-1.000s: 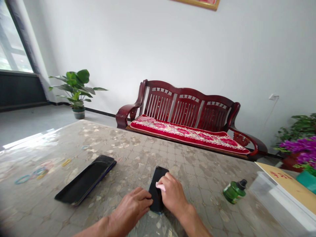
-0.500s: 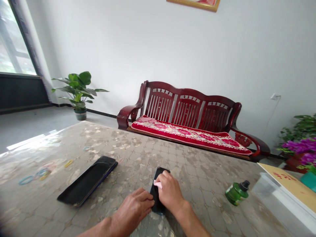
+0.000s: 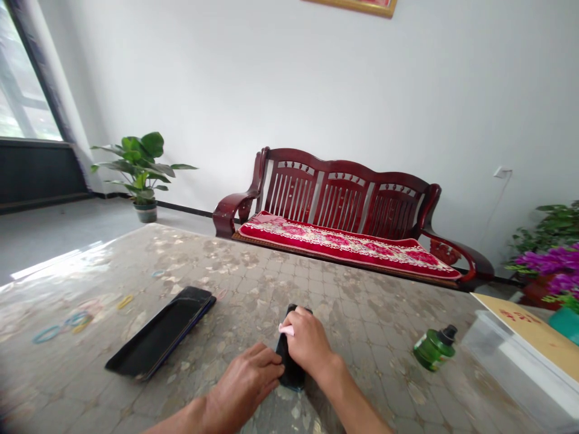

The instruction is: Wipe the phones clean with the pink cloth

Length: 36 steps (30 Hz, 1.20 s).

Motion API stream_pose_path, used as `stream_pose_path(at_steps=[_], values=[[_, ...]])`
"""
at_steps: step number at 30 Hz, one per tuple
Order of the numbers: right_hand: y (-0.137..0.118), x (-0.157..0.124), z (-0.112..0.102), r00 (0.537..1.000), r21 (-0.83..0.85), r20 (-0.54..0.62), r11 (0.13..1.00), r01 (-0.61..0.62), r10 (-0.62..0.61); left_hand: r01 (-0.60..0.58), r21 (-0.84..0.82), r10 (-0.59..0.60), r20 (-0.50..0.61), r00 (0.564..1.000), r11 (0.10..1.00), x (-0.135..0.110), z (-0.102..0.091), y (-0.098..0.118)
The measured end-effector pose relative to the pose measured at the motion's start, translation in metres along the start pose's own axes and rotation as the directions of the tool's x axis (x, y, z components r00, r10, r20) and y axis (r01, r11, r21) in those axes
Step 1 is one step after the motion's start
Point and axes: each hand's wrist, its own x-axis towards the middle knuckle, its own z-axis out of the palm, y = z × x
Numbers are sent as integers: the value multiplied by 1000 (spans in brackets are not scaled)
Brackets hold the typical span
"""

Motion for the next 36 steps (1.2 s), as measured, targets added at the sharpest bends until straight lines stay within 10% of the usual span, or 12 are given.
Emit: stream_pose_path(at_steps=[12,36], values=[[0,21,-4,998,-37,-10,997,-60,60,-3,-45,1,-48,999,999,-3,3,-2],[0,-31,-7,994,19,86,998,65,-66,27,-74,-30,-34,999,997,-2,1,0]])
